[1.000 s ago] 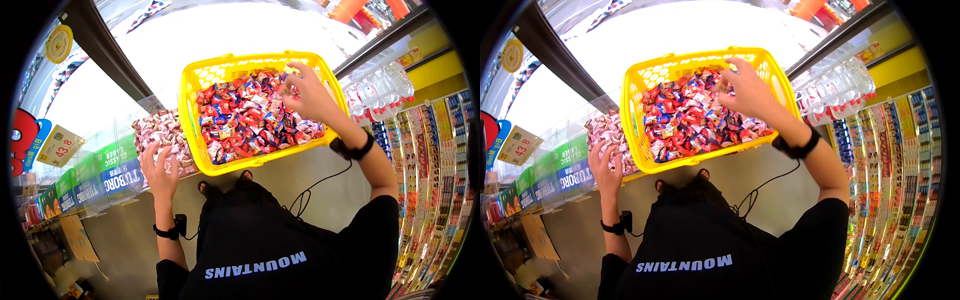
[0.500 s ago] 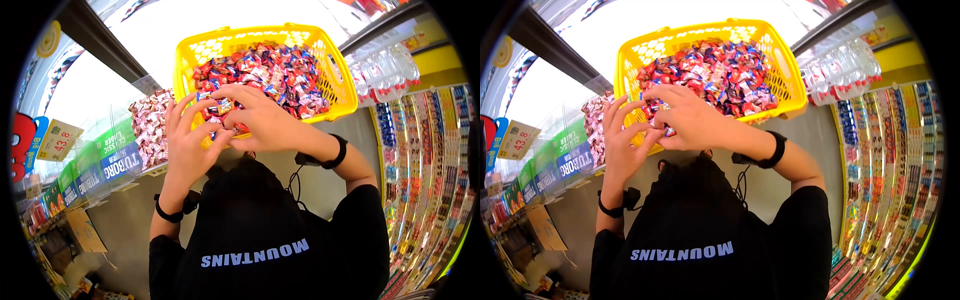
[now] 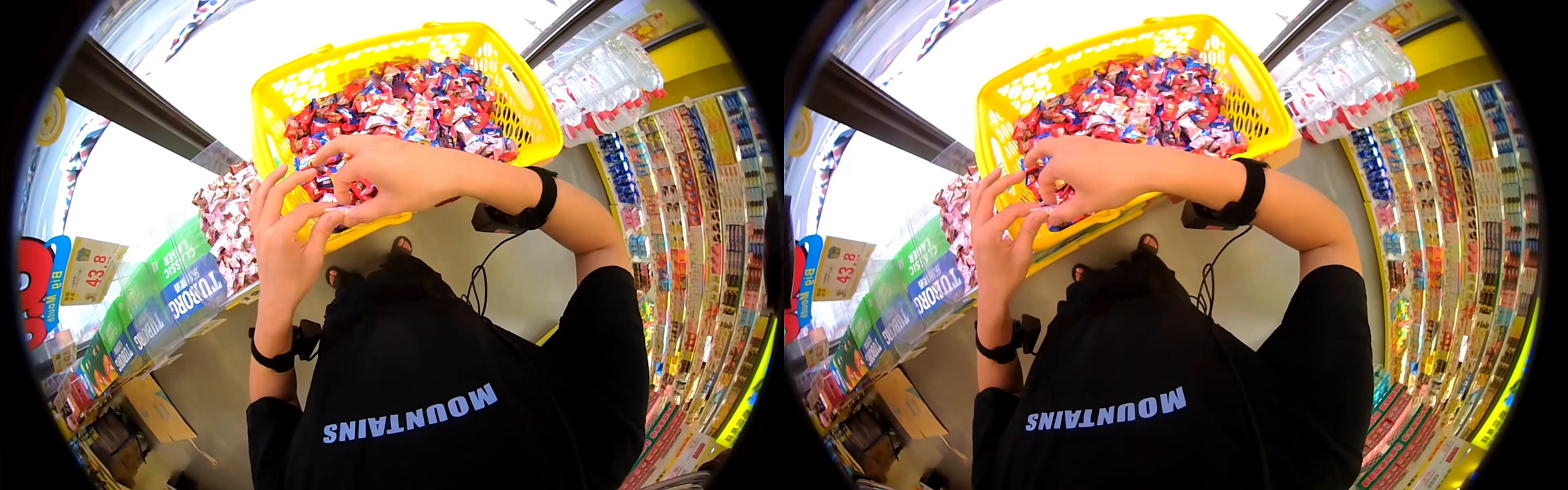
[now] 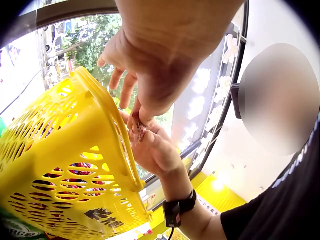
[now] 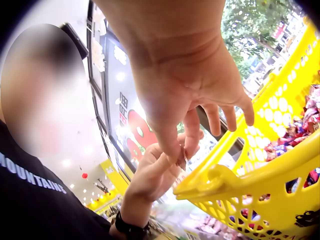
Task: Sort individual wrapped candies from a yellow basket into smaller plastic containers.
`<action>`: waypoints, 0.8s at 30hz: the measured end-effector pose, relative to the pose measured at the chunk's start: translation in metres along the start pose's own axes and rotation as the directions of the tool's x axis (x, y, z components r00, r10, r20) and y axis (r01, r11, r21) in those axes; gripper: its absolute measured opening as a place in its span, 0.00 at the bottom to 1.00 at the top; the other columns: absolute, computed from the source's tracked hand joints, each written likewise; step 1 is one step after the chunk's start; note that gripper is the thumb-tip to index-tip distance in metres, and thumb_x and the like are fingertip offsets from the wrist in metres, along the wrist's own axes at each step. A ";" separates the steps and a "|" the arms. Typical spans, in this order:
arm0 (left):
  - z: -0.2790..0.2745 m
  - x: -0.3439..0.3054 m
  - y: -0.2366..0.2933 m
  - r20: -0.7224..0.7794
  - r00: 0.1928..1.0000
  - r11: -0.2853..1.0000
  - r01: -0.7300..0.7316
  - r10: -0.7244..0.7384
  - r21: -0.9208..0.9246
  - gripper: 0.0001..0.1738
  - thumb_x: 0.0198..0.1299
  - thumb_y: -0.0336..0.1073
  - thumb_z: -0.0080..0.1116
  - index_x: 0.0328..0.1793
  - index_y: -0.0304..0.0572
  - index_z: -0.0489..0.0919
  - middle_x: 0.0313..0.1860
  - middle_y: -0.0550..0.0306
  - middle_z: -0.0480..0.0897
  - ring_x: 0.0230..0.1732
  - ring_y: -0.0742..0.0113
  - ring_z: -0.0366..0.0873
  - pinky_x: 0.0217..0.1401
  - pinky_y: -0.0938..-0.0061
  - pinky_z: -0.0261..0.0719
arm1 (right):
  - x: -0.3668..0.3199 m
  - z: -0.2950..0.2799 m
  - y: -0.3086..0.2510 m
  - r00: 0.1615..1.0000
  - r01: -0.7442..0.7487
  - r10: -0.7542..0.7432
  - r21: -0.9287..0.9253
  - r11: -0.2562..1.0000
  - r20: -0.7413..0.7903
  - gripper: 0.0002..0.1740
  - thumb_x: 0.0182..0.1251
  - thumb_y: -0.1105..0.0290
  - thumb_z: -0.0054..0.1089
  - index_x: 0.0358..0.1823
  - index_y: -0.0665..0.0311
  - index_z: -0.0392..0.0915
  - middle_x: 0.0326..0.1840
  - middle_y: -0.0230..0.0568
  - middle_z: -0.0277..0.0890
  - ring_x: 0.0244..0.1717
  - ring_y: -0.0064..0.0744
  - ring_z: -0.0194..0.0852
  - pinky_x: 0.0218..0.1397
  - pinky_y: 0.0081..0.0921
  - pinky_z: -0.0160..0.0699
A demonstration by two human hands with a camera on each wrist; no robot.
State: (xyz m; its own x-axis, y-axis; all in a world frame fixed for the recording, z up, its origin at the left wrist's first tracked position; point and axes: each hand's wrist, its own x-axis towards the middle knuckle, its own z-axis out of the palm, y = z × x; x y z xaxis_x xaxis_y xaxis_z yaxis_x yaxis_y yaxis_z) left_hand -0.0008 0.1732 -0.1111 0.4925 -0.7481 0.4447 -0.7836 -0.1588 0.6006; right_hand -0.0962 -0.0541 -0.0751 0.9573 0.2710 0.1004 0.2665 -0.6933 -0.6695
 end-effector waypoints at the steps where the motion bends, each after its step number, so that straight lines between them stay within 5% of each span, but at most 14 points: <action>1: 0.000 0.000 -0.001 0.003 1.000 1.000 0.002 -0.002 -0.006 0.06 0.62 0.38 0.79 0.42 0.48 0.95 0.67 0.57 0.87 0.80 0.42 0.72 0.88 0.38 0.58 | 0.002 -0.003 -0.001 0.999 -0.018 0.018 0.011 1.000 0.031 0.16 0.70 0.55 0.78 0.37 0.61 0.90 0.76 0.54 0.75 0.69 0.53 0.80 0.70 0.43 0.79; 6: -0.003 -0.005 -0.005 0.001 1.000 1.000 0.015 -0.015 0.019 0.08 0.62 0.36 0.80 0.44 0.44 0.95 0.69 0.53 0.86 0.82 0.42 0.71 0.87 0.42 0.61 | 0.012 -0.008 -0.001 0.994 -0.050 0.050 0.003 0.999 0.093 0.15 0.70 0.55 0.78 0.38 0.61 0.91 0.75 0.51 0.77 0.70 0.51 0.81 0.70 0.42 0.80; 12: -0.009 -0.011 -0.018 -0.102 0.995 0.999 0.014 -0.009 0.052 0.09 0.59 0.36 0.81 0.45 0.48 0.96 0.67 0.55 0.87 0.79 0.42 0.73 0.88 0.39 0.58 | 0.017 0.018 0.007 0.965 0.166 -0.212 -0.267 0.949 -0.157 0.11 0.68 0.61 0.79 0.44 0.59 0.92 0.74 0.45 0.78 0.75 0.49 0.75 0.77 0.47 0.73; 18: -0.016 -0.024 -0.032 -0.240 0.971 1.000 0.010 -0.004 0.022 0.08 0.61 0.35 0.81 0.45 0.45 0.95 0.65 0.53 0.87 0.78 0.43 0.75 0.82 0.46 0.68 | 0.027 0.023 -0.007 0.955 0.153 -0.225 -0.330 0.931 -0.193 0.10 0.65 0.64 0.79 0.43 0.58 0.90 0.72 0.40 0.78 0.76 0.47 0.74 0.81 0.51 0.69; 24: -0.036 -0.057 -0.082 -0.351 0.922 0.983 0.183 -0.165 0.017 0.08 0.64 0.34 0.79 0.45 0.40 0.92 0.65 0.50 0.86 0.74 0.44 0.77 0.81 0.50 0.70 | 0.008 0.024 -0.012 0.933 0.082 -0.209 -0.392 0.916 -0.294 0.11 0.65 0.67 0.80 0.45 0.57 0.88 0.69 0.41 0.81 0.71 0.50 0.79 0.78 0.52 0.74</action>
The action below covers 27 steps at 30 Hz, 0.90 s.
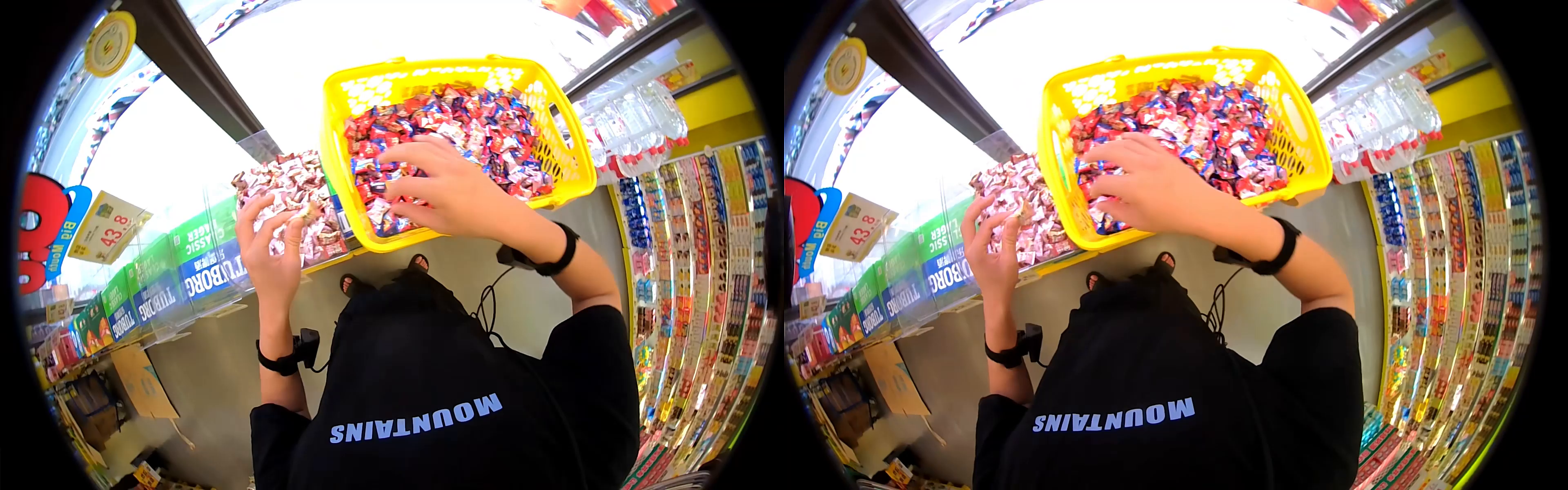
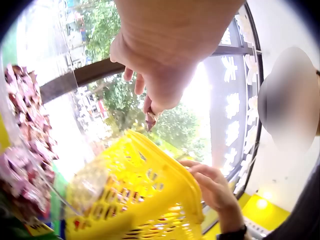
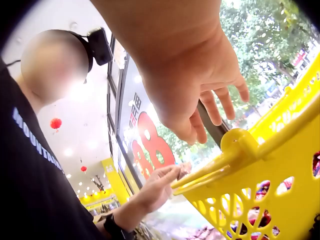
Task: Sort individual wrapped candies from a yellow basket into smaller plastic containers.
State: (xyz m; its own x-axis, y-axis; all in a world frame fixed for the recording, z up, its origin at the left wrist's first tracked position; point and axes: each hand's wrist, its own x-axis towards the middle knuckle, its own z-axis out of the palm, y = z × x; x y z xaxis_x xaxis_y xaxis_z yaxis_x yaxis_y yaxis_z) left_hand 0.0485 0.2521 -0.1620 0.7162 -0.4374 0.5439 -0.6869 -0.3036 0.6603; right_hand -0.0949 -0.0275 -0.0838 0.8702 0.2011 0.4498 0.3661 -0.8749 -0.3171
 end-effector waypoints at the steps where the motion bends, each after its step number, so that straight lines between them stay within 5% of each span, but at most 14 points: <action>1: -0.004 -0.005 -0.015 -0.007 0.999 0.999 0.032 -0.032 0.029 0.08 0.64 0.35 0.79 0.45 0.40 0.91 0.65 0.50 0.86 0.74 0.44 0.77 0.81 0.50 0.70 | -0.005 -0.003 -0.002 0.999 -0.031 0.030 -0.024 0.999 -0.017 0.11 0.65 0.66 0.79 0.45 0.57 0.88 0.68 0.41 0.81 0.69 0.49 0.79 0.77 0.51 0.74; 13: -0.006 -0.046 -0.117 0.297 0.954 0.889 -0.107 -0.034 0.445 0.13 0.65 0.38 0.74 0.53 0.44 0.92 0.68 0.46 0.84 0.73 0.42 0.77 0.76 0.48 0.74 | -0.044 0.016 -0.017 0.924 -0.377 0.347 -0.218 0.900 -0.163 0.09 0.65 0.68 0.78 0.44 0.58 0.88 0.64 0.43 0.84 0.67 0.50 0.80 0.77 0.52 0.73; 18: 0.000 -0.039 -0.093 0.346 0.935 0.957 -0.027 -0.078 0.290 0.19 0.64 0.36 0.75 0.61 0.48 0.89 0.70 0.49 0.83 0.73 0.41 0.77 0.77 0.48 0.74 | -0.051 0.021 -0.024 0.873 -0.478 0.427 -0.238 0.846 -0.236 0.09 0.64 0.69 0.77 0.44 0.58 0.88 0.62 0.43 0.85 0.65 0.51 0.81 0.76 0.52 0.74; 27: -0.018 0.026 -0.005 0.347 0.928 0.986 -0.162 0.136 0.047 0.17 0.65 0.29 0.74 0.60 0.46 0.90 0.72 0.49 0.82 0.75 0.44 0.78 0.80 0.51 0.73 | -0.098 -0.013 -0.023 0.809 -0.581 0.507 -0.275 0.766 -0.297 0.15 0.63 0.63 0.83 0.46 0.60 0.89 0.62 0.42 0.86 0.63 0.52 0.82 0.73 0.49 0.75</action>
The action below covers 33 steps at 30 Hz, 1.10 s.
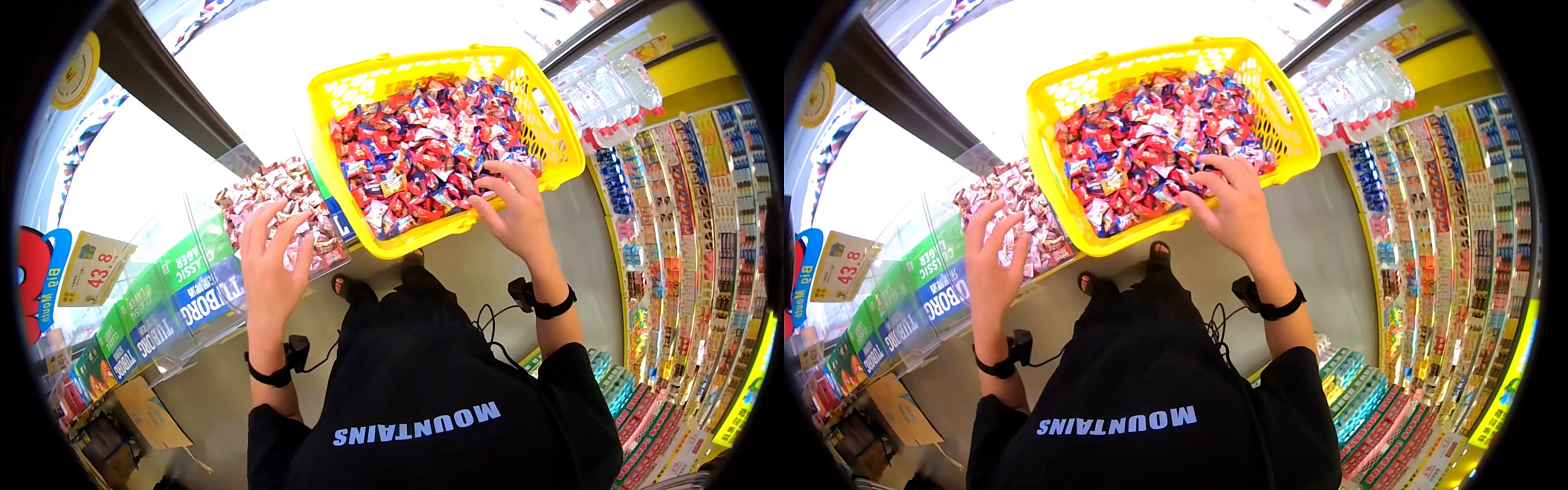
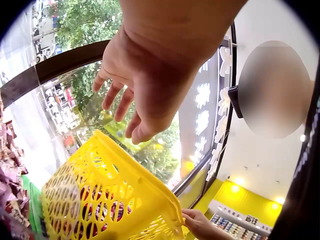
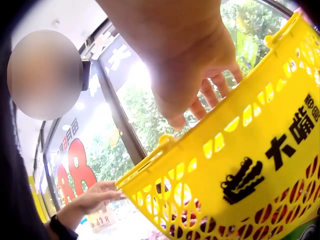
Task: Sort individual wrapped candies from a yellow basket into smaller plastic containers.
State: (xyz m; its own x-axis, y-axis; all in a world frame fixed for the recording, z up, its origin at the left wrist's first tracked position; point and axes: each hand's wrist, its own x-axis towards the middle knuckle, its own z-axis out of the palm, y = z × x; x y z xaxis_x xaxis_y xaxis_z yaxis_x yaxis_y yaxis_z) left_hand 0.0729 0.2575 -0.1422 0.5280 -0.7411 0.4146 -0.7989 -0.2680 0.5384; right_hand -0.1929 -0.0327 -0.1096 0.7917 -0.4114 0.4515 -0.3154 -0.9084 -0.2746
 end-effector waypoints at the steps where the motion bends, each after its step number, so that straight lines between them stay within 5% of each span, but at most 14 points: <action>1: -0.007 0.009 0.008 0.014 0.999 0.999 -0.045 0.044 0.017 0.17 0.64 0.29 0.74 0.60 0.46 0.90 0.72 0.49 0.82 0.75 0.44 0.78 0.80 0.51 0.73 | -0.001 -0.004 0.008 1.000 0.001 -0.002 -0.019 1.000 -0.015 0.15 0.63 0.64 0.83 0.46 0.60 0.89 0.62 0.42 0.86 0.62 0.52 0.82 0.73 0.49 0.76; 14: 0.010 0.144 0.180 0.246 0.908 0.912 -0.381 0.338 0.153 0.20 0.57 0.25 0.76 0.57 0.47 0.90 0.71 0.48 0.84 0.77 0.40 0.77 0.83 0.44 0.71 | -0.023 -0.056 0.147 0.986 -0.028 0.038 0.062 0.998 -0.163 0.14 0.66 0.66 0.79 0.50 0.59 0.89 0.65 0.42 0.84 0.67 0.51 0.81 0.77 0.52 0.75; 20: 0.077 0.237 0.249 0.338 0.829 0.865 -0.496 0.445 0.078 0.14 0.64 0.32 0.74 0.56 0.47 0.90 0.69 0.48 0.85 0.73 0.43 0.80 0.79 0.50 0.74 | -0.014 -0.064 0.212 0.948 -0.028 0.038 0.038 0.999 -0.316 0.17 0.63 0.69 0.77 0.54 0.58 0.89 0.72 0.50 0.77 0.76 0.56 0.74 0.84 0.64 0.62; 26: 0.191 0.292 0.226 0.515 0.748 0.839 -0.535 0.419 0.095 0.09 0.64 0.39 0.74 0.47 0.46 0.90 0.64 0.51 0.86 0.68 0.45 0.81 0.78 0.52 0.74 | 0.004 -0.060 0.237 0.971 0.041 -0.013 0.115 0.992 -0.238 0.19 0.61 0.69 0.76 0.54 0.57 0.88 0.76 0.55 0.73 0.80 0.62 0.67 0.84 0.64 0.62; 31: 0.195 0.279 0.189 0.761 0.593 0.844 -0.524 0.262 0.117 0.17 0.59 0.46 0.78 0.52 0.53 0.92 0.66 0.53 0.86 0.74 0.48 0.77 0.82 0.52 0.69 | 0.001 -0.049 0.244 0.982 0.026 0.028 0.282 0.959 -0.187 0.18 0.59 0.71 0.76 0.52 0.58 0.88 0.77 0.56 0.71 0.81 0.65 0.66 0.84 0.62 0.62; 33: 0.191 0.268 0.184 0.771 0.597 0.838 -0.522 0.222 0.162 0.20 0.57 0.47 0.79 0.55 0.54 0.92 0.68 0.53 0.85 0.76 0.49 0.76 0.83 0.51 0.67 | 0.001 -0.048 0.242 0.984 -0.022 0.078 0.329 0.944 -0.157 0.19 0.59 0.71 0.76 0.53 0.58 0.88 0.77 0.56 0.71 0.81 0.65 0.65 0.84 0.61 0.63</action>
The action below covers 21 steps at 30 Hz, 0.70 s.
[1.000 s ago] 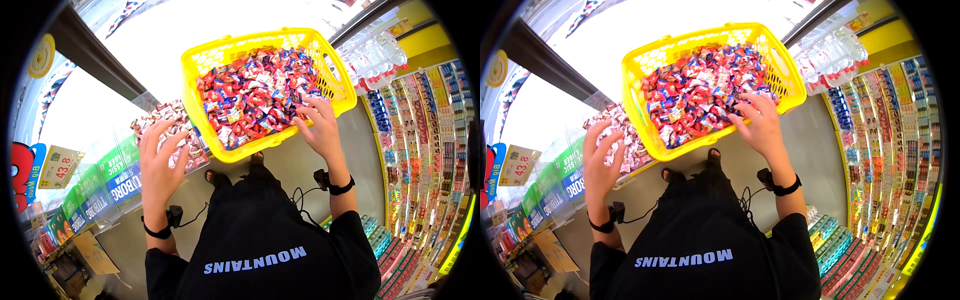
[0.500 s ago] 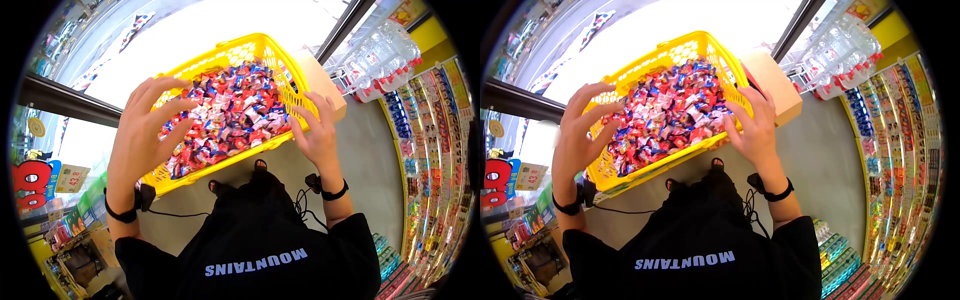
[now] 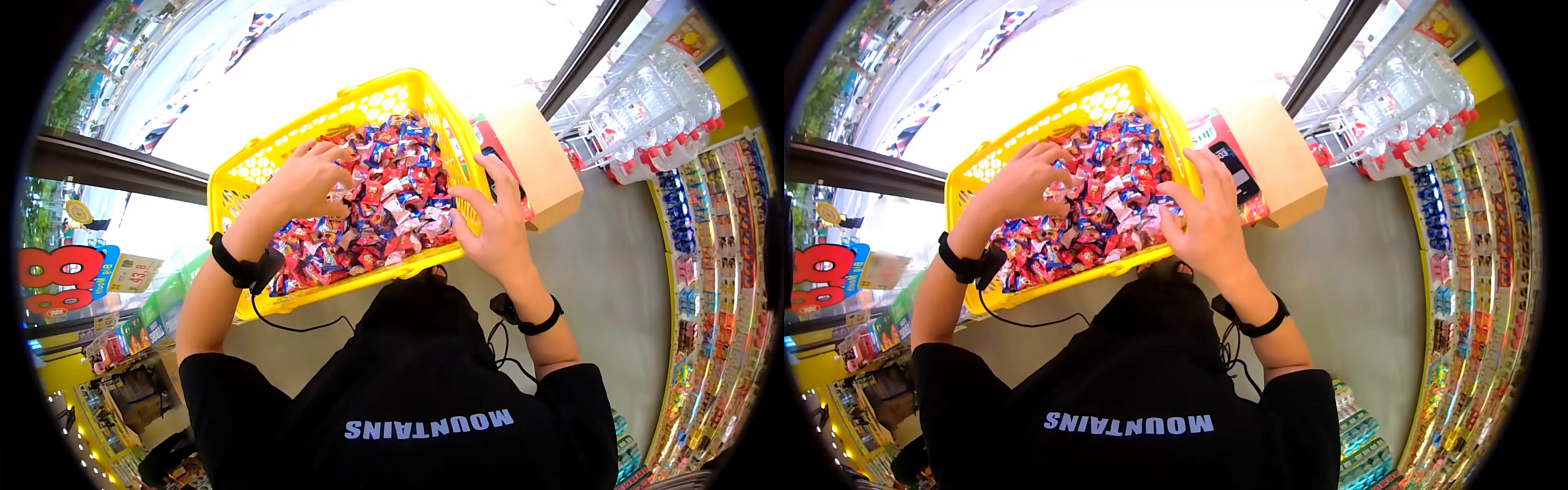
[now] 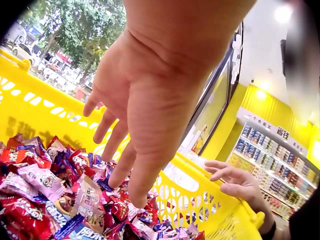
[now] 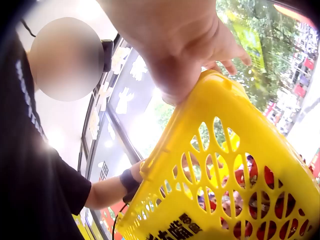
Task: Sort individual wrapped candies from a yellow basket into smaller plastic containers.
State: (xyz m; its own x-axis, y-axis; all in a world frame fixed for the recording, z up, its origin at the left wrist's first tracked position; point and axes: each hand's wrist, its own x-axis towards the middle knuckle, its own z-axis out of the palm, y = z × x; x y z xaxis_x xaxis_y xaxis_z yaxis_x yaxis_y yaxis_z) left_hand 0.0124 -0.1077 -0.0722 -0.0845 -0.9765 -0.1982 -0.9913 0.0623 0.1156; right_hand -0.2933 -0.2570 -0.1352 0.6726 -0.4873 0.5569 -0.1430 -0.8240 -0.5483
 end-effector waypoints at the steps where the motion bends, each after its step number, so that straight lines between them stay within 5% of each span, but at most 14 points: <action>1: 0.004 -0.004 0.000 0.012 1.000 1.000 0.017 -0.018 0.012 0.22 0.57 0.48 0.80 0.57 0.54 0.92 0.69 0.53 0.84 0.77 0.49 0.75 0.84 0.50 0.67 | 0.001 -0.001 -0.002 1.000 -0.027 0.027 0.005 1.000 0.006 0.19 0.59 0.71 0.76 0.53 0.58 0.88 0.77 0.55 0.71 0.81 0.65 0.65 0.84 0.60 0.63; 5: 0.018 -0.008 -0.010 0.081 0.993 0.995 0.095 -0.091 -0.043 0.24 0.56 0.48 0.80 0.59 0.56 0.91 0.71 0.54 0.83 0.79 0.48 0.73 0.88 0.48 0.61 | 0.002 0.000 -0.004 0.999 -0.032 0.033 -0.023 0.999 0.015 0.20 0.60 0.71 0.76 0.55 0.58 0.88 0.76 0.55 0.71 0.81 0.65 0.65 0.84 0.60 0.62; 8: 0.021 -0.014 -0.009 -0.053 0.989 0.990 0.137 -0.135 0.037 0.18 0.58 0.47 0.80 0.53 0.56 0.92 0.68 0.57 0.84 0.78 0.51 0.74 0.91 0.44 0.56 | 0.002 0.001 -0.003 0.999 -0.027 0.027 -0.024 0.999 0.022 0.19 0.60 0.70 0.75 0.54 0.58 0.88 0.76 0.55 0.72 0.81 0.65 0.65 0.84 0.59 0.62; 11: 0.015 -0.013 -0.006 0.082 0.970 0.974 0.226 -0.227 0.022 0.10 0.59 0.45 0.78 0.43 0.54 0.92 0.66 0.60 0.84 0.78 0.54 0.75 0.93 0.40 0.53 | 0.003 0.000 -0.002 0.999 -0.014 0.014 0.017 1.000 0.038 0.19 0.61 0.70 0.75 0.54 0.58 0.88 0.76 0.55 0.72 0.81 0.65 0.65 0.84 0.60 0.61; 17: -0.008 -0.028 0.020 -0.196 0.950 0.970 0.244 -0.242 -0.014 0.08 0.61 0.44 0.77 0.36 0.53 0.90 0.61 0.63 0.86 0.77 0.56 0.75 0.93 0.41 0.54 | 0.003 -0.002 -0.005 0.999 -0.003 0.004 -0.029 1.000 0.042 0.19 0.60 0.71 0.76 0.54 0.57 0.88 0.77 0.54 0.72 0.81 0.64 0.66 0.83 0.62 0.61; 21: -0.041 -0.048 0.076 -0.482 0.853 0.976 0.217 -0.197 -0.014 0.09 0.58 0.40 0.79 0.36 0.51 0.87 0.60 0.63 0.86 0.78 0.53 0.76 0.91 0.41 0.59 | 0.005 -0.006 -0.016 0.999 0.014 -0.008 -0.162 0.987 0.038 0.23 0.58 0.65 0.82 0.55 0.55 0.88 0.77 0.53 0.72 0.81 0.61 0.66 0.84 0.66 0.59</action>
State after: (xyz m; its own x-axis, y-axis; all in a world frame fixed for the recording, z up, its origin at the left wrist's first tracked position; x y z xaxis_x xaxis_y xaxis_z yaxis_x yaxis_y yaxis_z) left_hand -0.0552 -0.0641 -0.0142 0.1717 -0.9452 0.2777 -0.9845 -0.1544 0.0831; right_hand -0.2918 -0.2481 -0.1201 0.7008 -0.4690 0.5375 -0.2488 -0.8669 -0.4320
